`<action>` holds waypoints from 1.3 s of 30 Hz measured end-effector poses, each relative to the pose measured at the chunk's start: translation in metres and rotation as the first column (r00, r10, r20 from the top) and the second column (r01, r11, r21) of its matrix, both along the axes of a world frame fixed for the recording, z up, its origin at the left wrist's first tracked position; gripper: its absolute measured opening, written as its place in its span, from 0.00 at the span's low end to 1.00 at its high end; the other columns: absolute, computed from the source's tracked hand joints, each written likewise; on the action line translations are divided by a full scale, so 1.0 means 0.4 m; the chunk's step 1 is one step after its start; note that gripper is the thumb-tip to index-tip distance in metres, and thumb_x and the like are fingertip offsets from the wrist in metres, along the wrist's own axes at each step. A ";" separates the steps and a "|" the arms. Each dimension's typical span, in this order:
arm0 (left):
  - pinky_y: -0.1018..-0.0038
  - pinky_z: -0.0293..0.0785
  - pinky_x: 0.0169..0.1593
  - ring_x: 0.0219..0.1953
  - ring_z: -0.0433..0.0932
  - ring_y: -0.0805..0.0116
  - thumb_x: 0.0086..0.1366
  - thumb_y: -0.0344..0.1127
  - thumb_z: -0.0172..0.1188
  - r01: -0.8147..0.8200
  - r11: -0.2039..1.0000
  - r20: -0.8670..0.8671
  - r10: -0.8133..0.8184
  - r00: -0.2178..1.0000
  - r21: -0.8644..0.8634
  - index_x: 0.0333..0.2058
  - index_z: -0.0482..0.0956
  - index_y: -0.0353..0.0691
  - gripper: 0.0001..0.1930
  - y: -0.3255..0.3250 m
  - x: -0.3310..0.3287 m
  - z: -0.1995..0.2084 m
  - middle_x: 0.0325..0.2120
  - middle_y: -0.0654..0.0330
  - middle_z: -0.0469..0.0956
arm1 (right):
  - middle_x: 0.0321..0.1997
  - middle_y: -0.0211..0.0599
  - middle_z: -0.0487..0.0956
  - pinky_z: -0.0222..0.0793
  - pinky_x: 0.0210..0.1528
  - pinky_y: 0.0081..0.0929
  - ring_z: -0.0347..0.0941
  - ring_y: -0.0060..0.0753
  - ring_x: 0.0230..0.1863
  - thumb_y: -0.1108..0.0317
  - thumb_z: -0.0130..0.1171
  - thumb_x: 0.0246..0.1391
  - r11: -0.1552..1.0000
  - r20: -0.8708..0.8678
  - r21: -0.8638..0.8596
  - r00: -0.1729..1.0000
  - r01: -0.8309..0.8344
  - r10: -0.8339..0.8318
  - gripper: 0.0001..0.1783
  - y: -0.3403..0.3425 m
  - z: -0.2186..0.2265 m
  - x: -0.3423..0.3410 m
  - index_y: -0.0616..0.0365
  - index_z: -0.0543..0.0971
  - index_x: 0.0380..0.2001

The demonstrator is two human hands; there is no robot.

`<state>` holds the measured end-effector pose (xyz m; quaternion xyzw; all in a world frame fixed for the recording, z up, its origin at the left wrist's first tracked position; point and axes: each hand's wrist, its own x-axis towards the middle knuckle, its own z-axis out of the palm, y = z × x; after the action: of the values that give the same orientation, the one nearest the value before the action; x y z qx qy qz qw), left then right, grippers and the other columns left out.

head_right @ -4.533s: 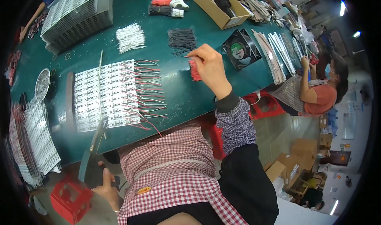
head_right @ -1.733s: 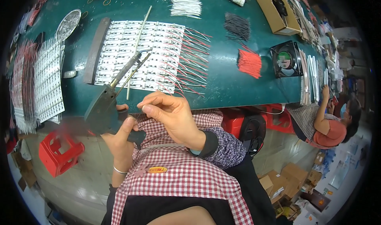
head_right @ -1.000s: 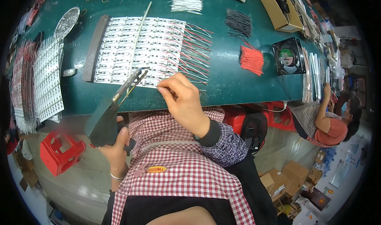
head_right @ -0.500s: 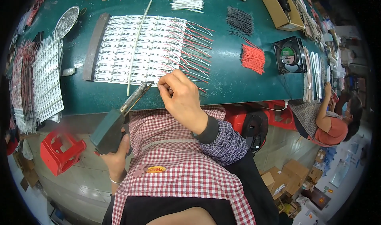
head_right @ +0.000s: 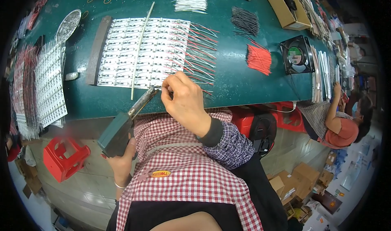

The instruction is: The person solders wires onto an LED circuit board panel with a soldering gun, moves a guide stick across the board, and slides heat-shrink tubing onto the wire leads by hand.

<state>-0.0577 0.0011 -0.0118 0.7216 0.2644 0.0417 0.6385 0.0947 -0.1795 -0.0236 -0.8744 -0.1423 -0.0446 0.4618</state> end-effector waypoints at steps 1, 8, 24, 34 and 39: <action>0.77 0.73 0.34 0.29 0.78 0.75 0.53 0.26 0.70 -0.003 1.000 0.006 0.003 1.000 0.012 0.37 0.81 0.31 0.13 -0.001 0.000 0.000 0.30 0.60 0.82 | 0.27 0.36 0.73 0.70 0.27 0.33 0.74 0.39 0.25 0.78 0.62 0.43 1.000 0.008 -0.012 1.000 0.004 -0.004 0.05 0.000 -0.001 0.000 0.59 0.76 0.25; 0.82 0.65 0.22 0.19 0.71 0.79 0.57 0.20 0.65 0.058 0.983 0.138 -0.082 0.987 0.173 0.40 0.77 0.30 0.12 0.019 -0.023 -0.028 0.26 0.62 0.76 | 0.27 0.35 0.74 0.70 0.26 0.24 0.73 0.27 0.24 0.80 0.63 0.44 0.998 0.012 -0.067 1.000 0.009 -0.008 0.05 0.002 0.003 -0.001 0.60 0.77 0.26; 0.84 0.62 0.21 0.18 0.68 0.80 0.56 0.17 0.62 -0.154 0.949 0.349 0.050 0.936 0.276 0.45 0.77 0.29 0.16 0.059 0.086 0.040 0.26 0.60 0.77 | 0.27 0.38 0.74 0.70 0.27 0.39 0.74 0.44 0.25 0.77 0.61 0.43 0.997 0.037 -0.081 0.999 -0.001 0.004 0.04 0.004 0.015 0.006 0.59 0.75 0.24; 0.83 0.61 0.19 0.16 0.67 0.80 0.61 0.20 0.61 -0.498 0.811 0.675 0.183 0.715 0.308 0.41 0.78 0.29 0.09 0.122 0.274 0.227 0.22 0.63 0.75 | 0.30 0.40 0.74 0.72 0.27 0.35 0.77 0.41 0.27 0.78 0.62 0.49 0.997 -0.017 -0.046 0.998 -0.057 0.056 0.06 -0.019 0.020 -0.008 0.61 0.75 0.30; 0.82 0.62 0.19 0.17 0.70 0.78 0.56 0.25 0.67 -0.490 0.864 0.437 0.400 0.806 0.112 0.39 0.80 0.30 0.11 0.306 0.475 0.149 0.22 0.61 0.77 | 0.30 0.40 0.74 0.71 0.26 0.34 0.76 0.41 0.25 0.78 0.62 0.49 0.997 0.024 -0.047 0.998 -0.054 0.055 0.06 -0.006 0.018 -0.012 0.61 0.74 0.29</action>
<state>0.1321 0.1235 0.0478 0.6806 0.2850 0.3661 0.5670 0.0899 -0.1819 -0.0162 -0.8799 -0.1729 -0.0397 0.4408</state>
